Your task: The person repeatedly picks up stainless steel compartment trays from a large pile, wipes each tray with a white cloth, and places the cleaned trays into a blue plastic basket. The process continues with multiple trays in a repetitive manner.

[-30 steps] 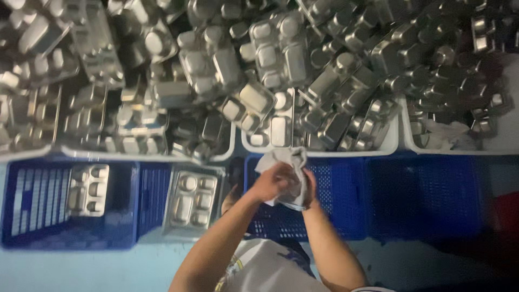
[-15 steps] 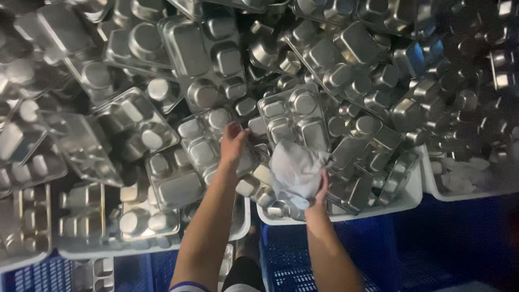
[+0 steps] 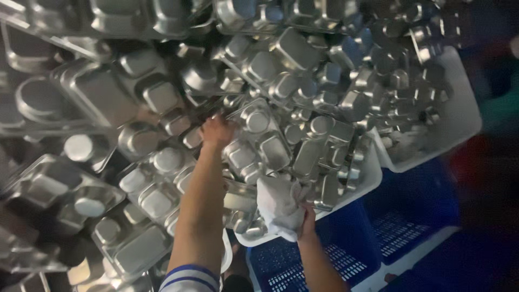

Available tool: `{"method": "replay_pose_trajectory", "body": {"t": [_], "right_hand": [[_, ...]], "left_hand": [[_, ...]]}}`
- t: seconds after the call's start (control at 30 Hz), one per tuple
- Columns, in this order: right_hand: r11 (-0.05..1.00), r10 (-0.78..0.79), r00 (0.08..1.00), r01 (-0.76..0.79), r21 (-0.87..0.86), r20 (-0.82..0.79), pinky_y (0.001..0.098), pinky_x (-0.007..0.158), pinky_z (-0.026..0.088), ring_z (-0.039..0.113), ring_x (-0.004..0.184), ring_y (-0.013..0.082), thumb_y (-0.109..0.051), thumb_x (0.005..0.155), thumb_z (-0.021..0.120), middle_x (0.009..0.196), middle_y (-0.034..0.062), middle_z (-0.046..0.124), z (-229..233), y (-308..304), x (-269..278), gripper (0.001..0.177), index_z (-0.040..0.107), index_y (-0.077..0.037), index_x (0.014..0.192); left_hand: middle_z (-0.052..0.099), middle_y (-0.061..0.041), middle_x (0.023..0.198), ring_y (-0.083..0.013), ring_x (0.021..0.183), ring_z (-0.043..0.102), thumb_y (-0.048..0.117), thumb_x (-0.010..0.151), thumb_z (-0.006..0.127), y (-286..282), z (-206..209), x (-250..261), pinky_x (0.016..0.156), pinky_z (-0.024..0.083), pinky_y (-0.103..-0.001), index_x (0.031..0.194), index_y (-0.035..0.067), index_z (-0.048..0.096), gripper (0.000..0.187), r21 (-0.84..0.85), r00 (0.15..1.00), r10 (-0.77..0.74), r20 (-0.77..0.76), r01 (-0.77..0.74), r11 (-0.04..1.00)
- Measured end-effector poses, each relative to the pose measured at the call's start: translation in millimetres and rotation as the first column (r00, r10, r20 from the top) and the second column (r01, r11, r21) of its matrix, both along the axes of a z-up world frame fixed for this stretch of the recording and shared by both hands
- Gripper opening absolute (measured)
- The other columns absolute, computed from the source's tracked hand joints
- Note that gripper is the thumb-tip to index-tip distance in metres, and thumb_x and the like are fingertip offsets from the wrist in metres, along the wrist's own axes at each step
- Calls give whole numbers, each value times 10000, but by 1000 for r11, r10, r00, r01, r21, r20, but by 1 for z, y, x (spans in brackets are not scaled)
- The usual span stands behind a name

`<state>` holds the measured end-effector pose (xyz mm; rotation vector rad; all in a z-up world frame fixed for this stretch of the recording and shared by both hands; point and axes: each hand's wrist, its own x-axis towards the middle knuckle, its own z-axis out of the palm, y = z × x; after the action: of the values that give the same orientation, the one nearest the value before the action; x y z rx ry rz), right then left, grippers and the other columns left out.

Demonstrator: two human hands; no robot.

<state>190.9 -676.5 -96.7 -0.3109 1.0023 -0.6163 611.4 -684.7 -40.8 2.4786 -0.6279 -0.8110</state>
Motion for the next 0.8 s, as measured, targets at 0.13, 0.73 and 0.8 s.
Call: {"method": "replay_pose_trajectory", "body": {"t": [0.13, 0.73, 0.8], "right_hand": [[1000, 27, 999, -27, 15, -38, 467, 944, 522, 643, 1097, 323, -329, 851, 618, 1233, 136, 653, 8, 6, -32, 591, 581, -57, 1374], [982, 28, 991, -3, -189, 132, 466, 969, 523, 675, 1098, 311, -306, 828, 701, 1230, 150, 686, 120, -61, -180, 614, 582, -35, 1365], [929, 153, 958, -56, -365, 243, 439, 1027, 525, 668, 1178, 286, -258, 772, 738, 1306, 124, 674, 154, -53, -216, 681, 556, -54, 1396]], "left_hand": [[727, -184, 1099, -377, 1075, 683, 500, 836, 671, 0, 23, 3, 935, 529, -471, 1078, 162, 799, 435, -80, 996, -10, -87, 3, 997], [735, -87, 1119, -322, 1092, 691, 322, 927, 710, 121, 241, -431, 923, 558, -449, 1099, 209, 723, 207, -310, 812, -519, 268, 583, 751], [473, -295, 1356, -469, 1264, 436, 425, 772, 811, 115, 240, -475, 1036, 373, -529, 1329, 28, 491, 755, -502, 817, -443, 369, 576, 644]]}}
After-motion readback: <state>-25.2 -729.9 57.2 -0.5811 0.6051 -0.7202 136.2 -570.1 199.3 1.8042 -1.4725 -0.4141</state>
